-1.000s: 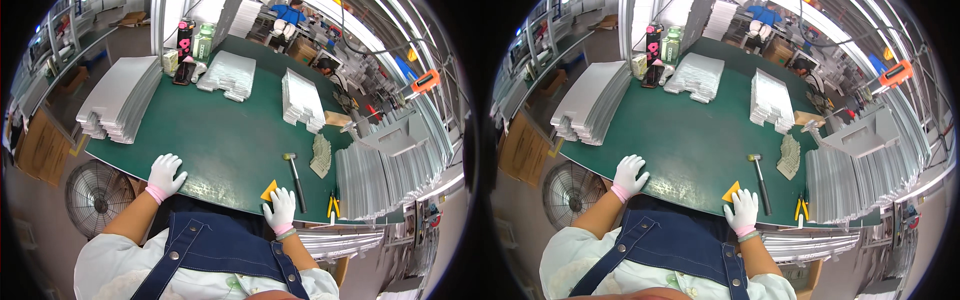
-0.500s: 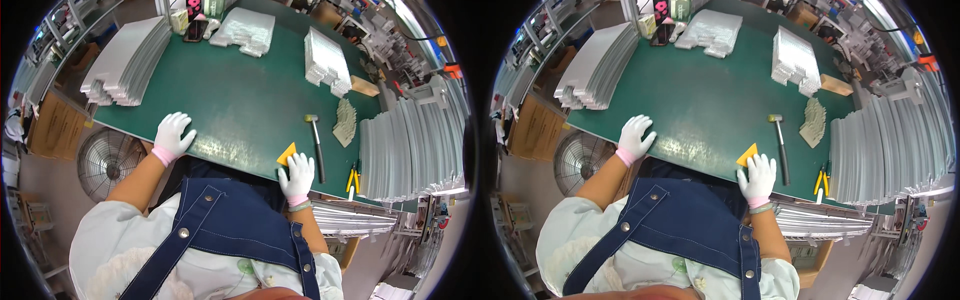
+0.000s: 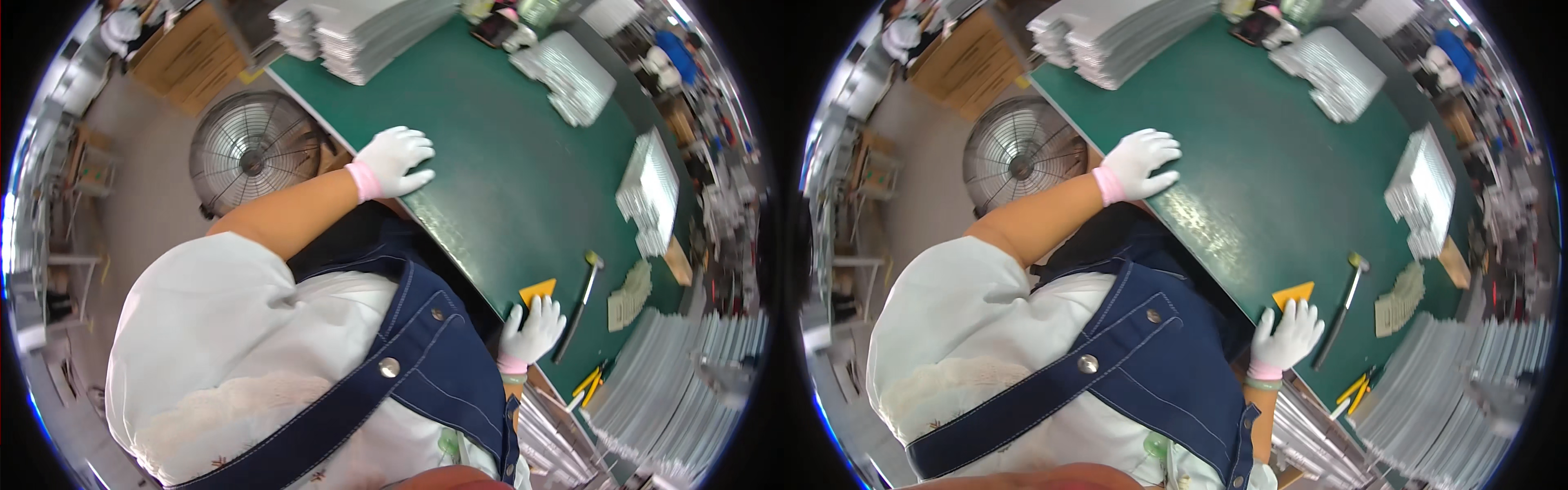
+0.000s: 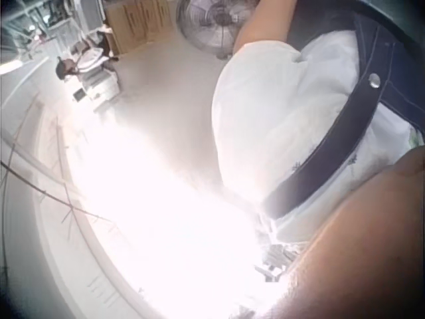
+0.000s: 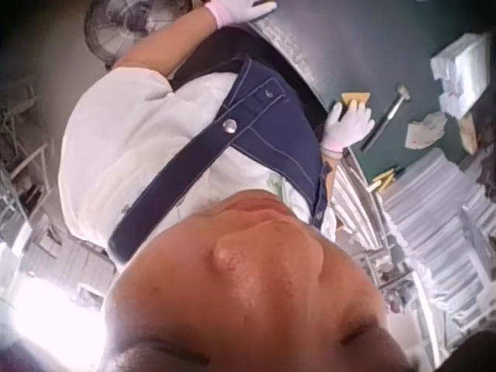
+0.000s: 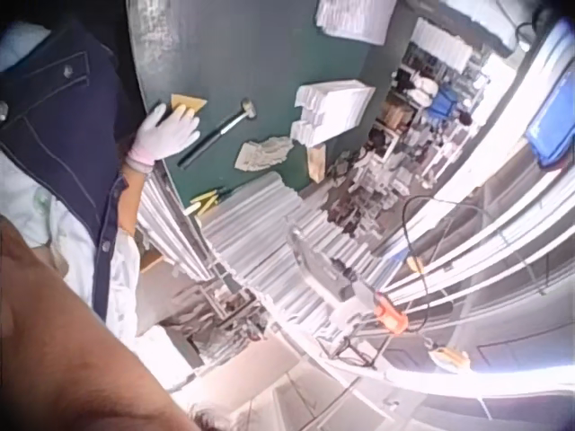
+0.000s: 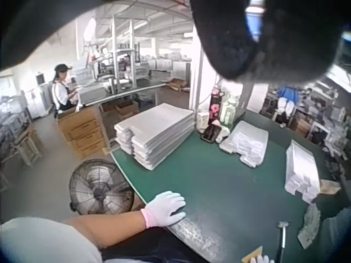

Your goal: The person assembles a rectangular metal frame by inserting a mesh sheet into a frame and securing it with a plastic clip. They use a hammer to tap the clip into place and a handheld power tool to fasten the assembly. The process is repeated for multiple units, with the person handling mesh sheets, frames, and clips on a green workbench.

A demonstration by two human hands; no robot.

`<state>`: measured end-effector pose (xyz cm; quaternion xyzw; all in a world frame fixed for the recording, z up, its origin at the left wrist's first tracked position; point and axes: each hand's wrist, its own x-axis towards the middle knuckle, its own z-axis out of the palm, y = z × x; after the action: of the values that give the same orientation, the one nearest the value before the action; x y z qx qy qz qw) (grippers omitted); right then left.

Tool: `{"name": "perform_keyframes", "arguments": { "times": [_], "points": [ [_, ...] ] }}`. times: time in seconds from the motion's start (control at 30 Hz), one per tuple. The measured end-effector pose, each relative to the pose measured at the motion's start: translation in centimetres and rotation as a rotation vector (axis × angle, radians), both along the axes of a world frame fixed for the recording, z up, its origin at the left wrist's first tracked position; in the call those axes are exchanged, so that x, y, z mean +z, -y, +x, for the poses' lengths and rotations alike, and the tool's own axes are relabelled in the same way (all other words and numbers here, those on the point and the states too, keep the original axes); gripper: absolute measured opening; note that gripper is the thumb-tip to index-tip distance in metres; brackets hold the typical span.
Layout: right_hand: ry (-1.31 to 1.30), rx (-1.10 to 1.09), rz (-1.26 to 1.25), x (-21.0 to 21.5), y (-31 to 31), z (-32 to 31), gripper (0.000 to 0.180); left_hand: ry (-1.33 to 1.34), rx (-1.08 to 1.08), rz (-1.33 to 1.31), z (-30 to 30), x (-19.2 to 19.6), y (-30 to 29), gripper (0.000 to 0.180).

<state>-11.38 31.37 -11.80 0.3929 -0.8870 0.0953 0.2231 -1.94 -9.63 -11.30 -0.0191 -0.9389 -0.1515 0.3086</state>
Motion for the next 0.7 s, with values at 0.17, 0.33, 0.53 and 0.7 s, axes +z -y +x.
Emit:
{"name": "perform_keyframes", "arguments": {
  "times": [0.17, 0.33, 0.53, 0.7],
  "points": [
    [-0.012, 0.003, 0.01, -0.7, -0.3, 0.2, 0.041, 0.174, 0.012, 0.044, 0.4, 0.7, 0.0, 0.029],
    [0.017, 0.0, 0.036, -0.4, 0.5, 0.1, 0.04, 0.082, 0.021, 0.04, 0.7, 0.3, 0.4, 0.027],
    [-0.044, 0.013, 0.04, -1.0, 0.1, -0.3, 0.038, 0.073, 0.011, 0.026, 0.8, 0.0, 0.9, 0.029],
    [-0.067, -0.035, 0.049, -0.8, -0.4, 0.9, 0.04, -0.088, -0.104, -0.027, 1.3, 7.7, 4.7, 0.026]
  ]
}}
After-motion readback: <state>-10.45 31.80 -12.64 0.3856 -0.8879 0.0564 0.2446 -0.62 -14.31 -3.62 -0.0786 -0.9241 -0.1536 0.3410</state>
